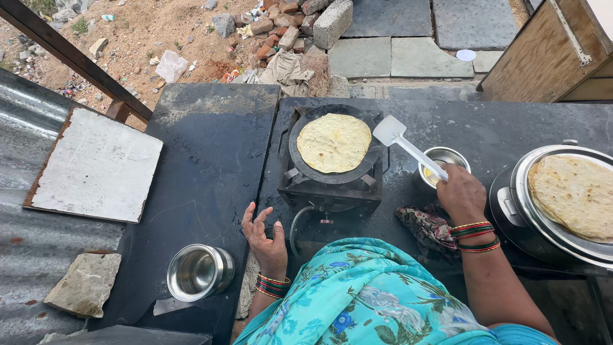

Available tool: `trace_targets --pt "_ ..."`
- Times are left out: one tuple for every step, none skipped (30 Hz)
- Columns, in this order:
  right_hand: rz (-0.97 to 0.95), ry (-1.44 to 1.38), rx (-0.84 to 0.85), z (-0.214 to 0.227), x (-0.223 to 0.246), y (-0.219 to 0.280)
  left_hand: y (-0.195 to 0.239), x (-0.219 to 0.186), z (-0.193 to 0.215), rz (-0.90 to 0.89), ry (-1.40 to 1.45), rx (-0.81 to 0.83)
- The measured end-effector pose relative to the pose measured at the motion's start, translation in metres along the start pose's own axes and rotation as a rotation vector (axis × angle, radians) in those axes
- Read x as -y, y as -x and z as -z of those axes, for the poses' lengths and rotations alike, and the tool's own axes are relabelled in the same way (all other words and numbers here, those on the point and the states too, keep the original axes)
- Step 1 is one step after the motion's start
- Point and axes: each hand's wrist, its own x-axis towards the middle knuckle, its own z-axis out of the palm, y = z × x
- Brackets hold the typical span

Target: The person cooks flatbread by placing dough onto a hot griddle, flipping it with a spatula, and moving it to a metal container once finished.

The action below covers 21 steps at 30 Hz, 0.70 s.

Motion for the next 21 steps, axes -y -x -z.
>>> trace_targets --pt "-0.008 0.013 0.005 0.001 -0.001 0.002 0.0 -0.001 -0.001 -0.009 0.007 0.007" --pt "0.003 0.012 0.008 0.002 -0.003 0.003 -0.001 -0.001 -0.003 -0.019 0.013 0.011" --pt "0.013 0.011 0.01 0.003 -0.005 0.004 -0.001 -0.002 -0.004 -0.028 0.02 0.016" --pt "0.027 0.011 0.013 0.004 -0.007 0.005 -0.001 -0.002 -0.005 -0.024 0.02 0.016" --pt "0.033 0.009 0.024 0.006 -0.009 0.005 -0.001 -0.003 -0.004 -0.02 0.02 0.016" --pt "0.043 0.006 0.035 0.006 -0.01 0.004 -0.001 -0.003 -0.004 -0.014 0.018 0.014" --pt "0.052 0.004 0.046 0.006 -0.01 0.003 -0.001 -0.002 -0.004 -0.032 0.005 0.018" --pt "0.038 0.004 0.127 0.006 -0.01 0.002 -0.001 -0.001 -0.003 -0.048 -0.01 0.021" --pt "0.025 0.004 0.209 0.006 -0.011 0.0 0.0 0.0 -0.002 -0.064 -0.025 0.025" --pt "0.011 0.004 0.292 0.004 -0.012 -0.001 0.0 0.002 -0.002 0.029 0.002 0.059" --pt "-0.003 -0.061 0.332 0.0 -0.01 -0.002 0.001 0.004 -0.003 0.123 0.03 0.093" --pt "-0.017 -0.126 0.37 -0.007 -0.008 -0.004 0.002 0.005 -0.004 0.216 0.059 0.127" --pt "-0.03 -0.19 0.41 -0.016 -0.005 -0.006 0.003 0.007 -0.004 0.139 0.064 0.114" --pt "-0.01 -0.217 0.382 -0.026 -0.001 -0.008 0.005 0.008 -0.004 0.062 0.069 0.103" --pt "0.011 -0.243 0.354 -0.04 0.005 -0.01 0.007 0.008 -0.004 -0.015 0.074 0.092" --pt "0.03 -0.269 0.326 -0.053 0.011 -0.012 0.008 0.008 -0.004 0.058 0.074 0.119" --pt "0.094 -0.313 0.27 -0.067 0.021 -0.017 0.01 0.009 -0.005 0.131 0.074 0.145" --pt "0.158 -0.358 0.217 -0.078 0.03 -0.02 0.013 0.01 -0.005 0.207 0.071 0.171" --pt "0.095 -0.401 0.279 -0.084 0.037 -0.025 0.015 0.014 -0.007 0.137 0.064 0.16" --pt "0.033 -0.443 0.344 -0.091 0.049 -0.031 0.018 0.02 -0.011 0.069 0.056 0.148" --pt "-0.029 -0.484 0.409 -0.093 0.058 -0.035 0.021 0.03 -0.015 0.0 0.047 0.136"
